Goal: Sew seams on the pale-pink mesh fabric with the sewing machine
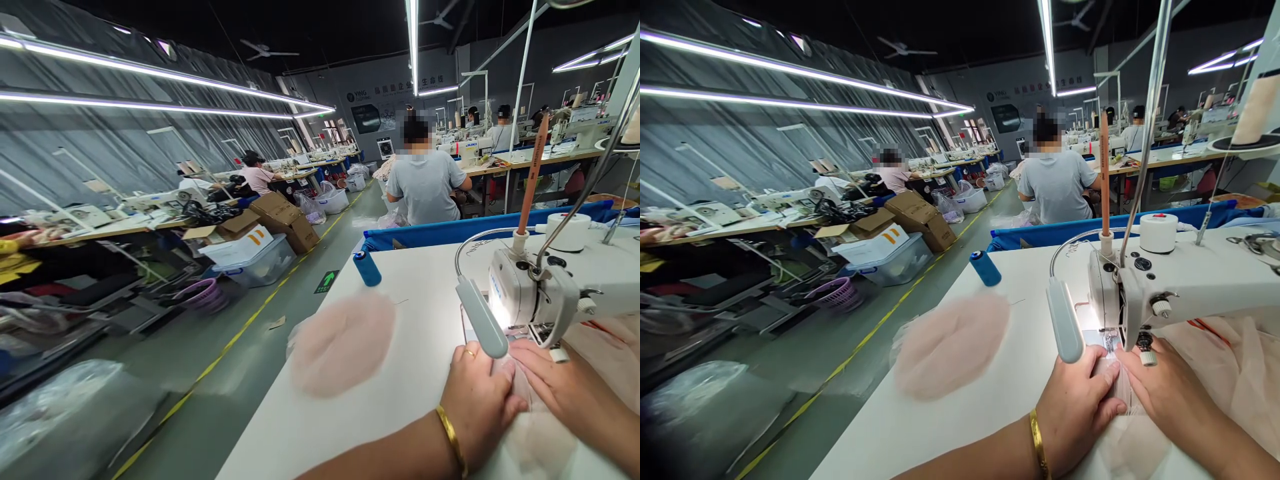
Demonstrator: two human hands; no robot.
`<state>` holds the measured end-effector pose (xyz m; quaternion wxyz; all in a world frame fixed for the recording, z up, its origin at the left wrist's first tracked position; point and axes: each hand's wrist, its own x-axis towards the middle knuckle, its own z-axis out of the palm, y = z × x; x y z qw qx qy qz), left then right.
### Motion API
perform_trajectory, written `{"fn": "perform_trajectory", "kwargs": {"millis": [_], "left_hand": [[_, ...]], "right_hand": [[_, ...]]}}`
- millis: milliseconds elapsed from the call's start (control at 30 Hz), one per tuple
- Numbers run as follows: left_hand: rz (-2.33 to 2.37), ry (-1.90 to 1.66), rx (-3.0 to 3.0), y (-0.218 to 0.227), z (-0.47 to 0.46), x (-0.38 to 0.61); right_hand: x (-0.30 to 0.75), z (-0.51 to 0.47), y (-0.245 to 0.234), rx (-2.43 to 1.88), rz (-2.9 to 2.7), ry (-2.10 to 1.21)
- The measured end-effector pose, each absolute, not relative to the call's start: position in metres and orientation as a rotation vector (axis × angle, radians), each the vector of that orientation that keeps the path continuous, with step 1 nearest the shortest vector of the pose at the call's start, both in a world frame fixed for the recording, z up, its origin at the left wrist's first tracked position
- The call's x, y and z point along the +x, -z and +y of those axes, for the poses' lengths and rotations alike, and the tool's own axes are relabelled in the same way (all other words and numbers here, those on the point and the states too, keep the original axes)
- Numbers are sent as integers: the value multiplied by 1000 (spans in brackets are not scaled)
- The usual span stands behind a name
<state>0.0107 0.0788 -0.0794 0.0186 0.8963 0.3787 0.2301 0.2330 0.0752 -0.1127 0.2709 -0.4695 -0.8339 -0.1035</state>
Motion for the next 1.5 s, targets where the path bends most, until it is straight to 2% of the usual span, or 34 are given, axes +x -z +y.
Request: {"fn": "perform_trajectory", "kwargs": {"millis": [333, 600, 733, 900, 1100, 1500], "left_hand": [[1188, -683, 2762, 80, 80, 11], [1087, -639, 2663, 80, 85, 2], [1016, -620, 2597, 82, 98, -3], [987, -571, 2502, 79, 115, -1], [1034, -743, 2427, 77, 118, 11], [763, -713, 2749, 75, 88, -13]], "right_hand": [[236, 77, 112, -1253, -2253, 236], [239, 45, 90, -1131, -2417, -347], [240, 45, 84, -1128, -2415, -444], [249, 57, 85, -1328, -1972, -641], [247, 61, 79, -1311, -1872, -741], [237, 41, 67, -1006, -2444, -414]]}}
